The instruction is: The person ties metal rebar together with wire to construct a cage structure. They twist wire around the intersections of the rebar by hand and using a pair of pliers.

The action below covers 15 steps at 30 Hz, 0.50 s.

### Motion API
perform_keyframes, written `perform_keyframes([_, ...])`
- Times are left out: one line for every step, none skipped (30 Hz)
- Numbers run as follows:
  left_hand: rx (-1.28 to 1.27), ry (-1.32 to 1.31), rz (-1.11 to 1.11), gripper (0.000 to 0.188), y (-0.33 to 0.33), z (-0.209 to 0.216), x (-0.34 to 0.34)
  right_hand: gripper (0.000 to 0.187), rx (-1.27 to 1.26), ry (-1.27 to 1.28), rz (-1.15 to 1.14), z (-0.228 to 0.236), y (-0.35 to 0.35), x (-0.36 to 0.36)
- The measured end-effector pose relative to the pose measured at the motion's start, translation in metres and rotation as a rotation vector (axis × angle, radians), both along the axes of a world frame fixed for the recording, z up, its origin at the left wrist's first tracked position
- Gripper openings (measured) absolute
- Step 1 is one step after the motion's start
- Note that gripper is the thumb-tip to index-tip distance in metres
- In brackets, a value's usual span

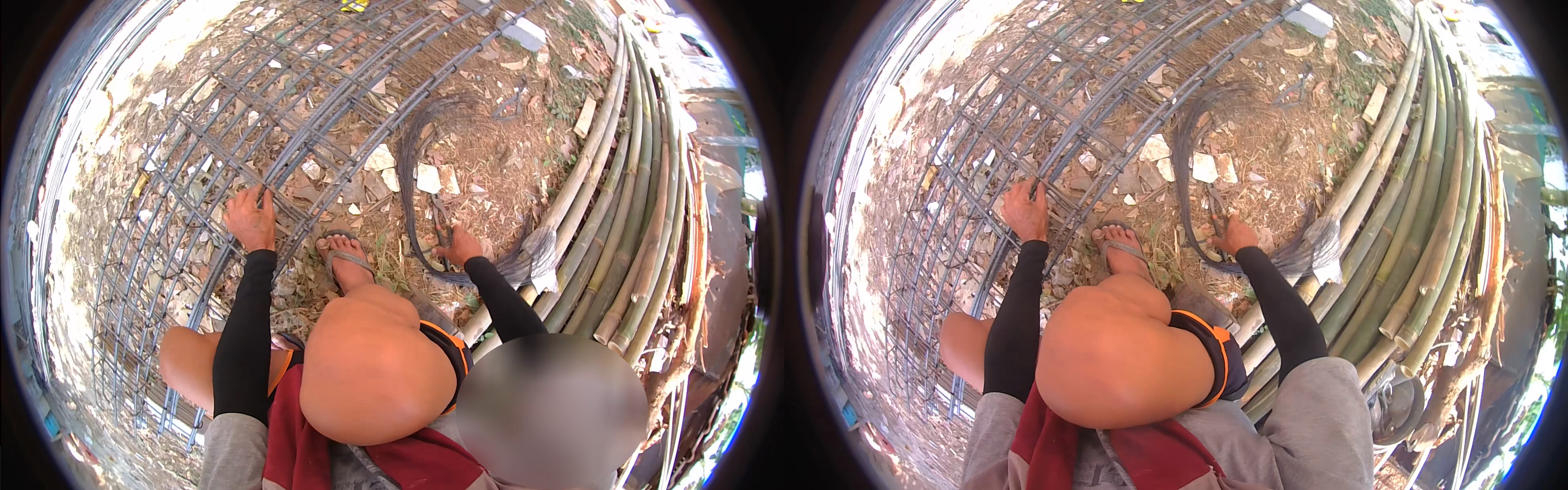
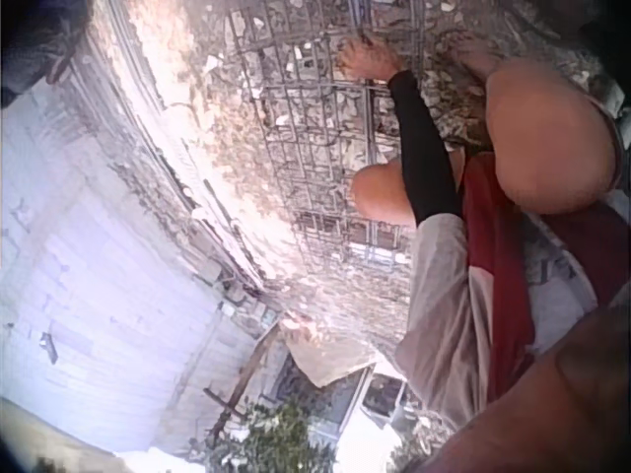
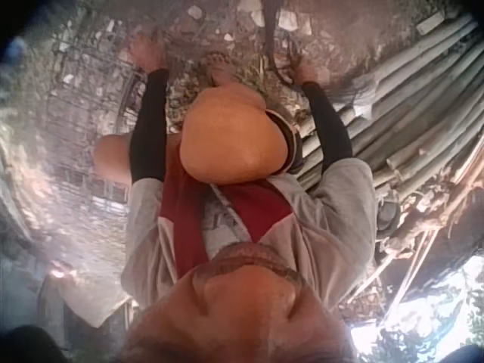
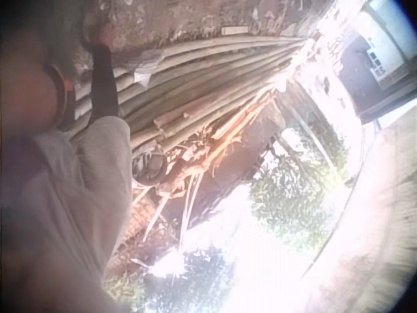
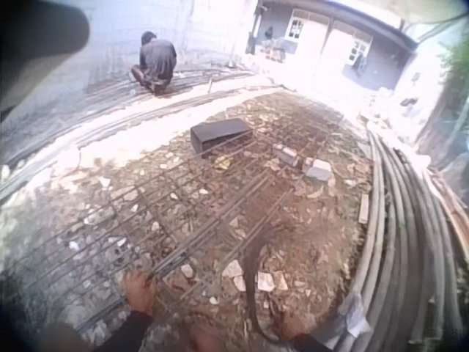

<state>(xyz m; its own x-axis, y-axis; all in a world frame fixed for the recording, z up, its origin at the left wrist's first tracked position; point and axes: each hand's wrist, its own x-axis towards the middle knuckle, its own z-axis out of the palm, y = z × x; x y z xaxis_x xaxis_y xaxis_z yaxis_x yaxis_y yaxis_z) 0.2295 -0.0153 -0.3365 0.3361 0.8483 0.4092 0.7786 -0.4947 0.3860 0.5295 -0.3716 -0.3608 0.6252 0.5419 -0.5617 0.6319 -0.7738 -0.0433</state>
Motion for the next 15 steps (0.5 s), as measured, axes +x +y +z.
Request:
perform_keyframes([-0.037,-0.022,-0.012,0.019,0.0,0.003,0.001,0.087,0.132,-0.072,-0.028,-0.011,-0.013,-0.016])
perform_keyframes([-0.073,-0.035,-0.012,0.019,-0.001,0.008,0.002,0.084,0.194,-0.123,-0.034,-0.016,-0.017,-0.025])
perform_keyframes([-0.034,-0.049,-0.028,0.019,-0.001,0.009,0.0,0.081,0.257,-0.163,-0.037,-0.019,-0.019,-0.032])
perform_keyframes([0.006,-0.063,-0.04,0.019,0.0,0.009,-0.001,0.074,0.238,-0.076,-0.034,-0.02,-0.018,-0.029])
perform_keyframes([-0.004,-0.059,-0.038,0.019,0.0,0.006,-0.002,0.068,0.214,0.002,-0.03,-0.019,-0.019,-0.02])
perform_keyframes([-0.029,-0.077,-0.044,0.018,-0.001,0.006,-0.003,0.058,0.264,0.15,-0.112,-0.018,-0.021,-0.01])
perform_keyframes([-0.054,-0.1,-0.05,0.018,-0.003,0.007,-0.002,0.048,0.303,0.291,-0.2,-0.017,-0.028,0.003])
perform_keyframes([-0.087,-0.157,-0.085,0.017,-0.003,0.01,0.01,0.04,0.303,0.465,-0.431,-0.016,-0.048,0.032])
perform_keyframes([-0.126,-0.176,-0.113,0.017,-0.004,0.011,0.021,0.034,0.294,0.639,-0.664,-0.013,-0.058,0.054])
perform_keyframes([-0.158,-0.147,-0.097,0.016,-0.003,0.006,0.003,0.036,0.357,0.651,-0.754,-0.001,-0.032,0.033])
perform_keyframes([-0.145,-0.138,-0.068,0.016,-0.003,0.005,-0.011,0.039,0.422,0.644,-0.854,0.035,-0.008,0.014])
perform_keyframes([-0.133,-0.128,-0.045,0.015,-0.004,0.004,-0.024,0.04,0.396,0.629,-0.727,0.056,0.011,0.008])
perform_keyframes([-0.125,-0.166,-0.067,0.015,-0.004,0.005,-0.013,0.042,0.4,0.557,-0.627,0.091,0.016,0.013])
perform_keyframes([-0.123,-0.184,-0.055,0.015,-0.004,0.004,-0.014,0.044,0.388,0.51,-0.522,0.117,0.026,0.012])
perform_keyframes([-0.121,-0.201,-0.046,0.015,-0.003,0.003,-0.015,0.045,0.438,0.45,-0.355,0.141,0.044,0.009])
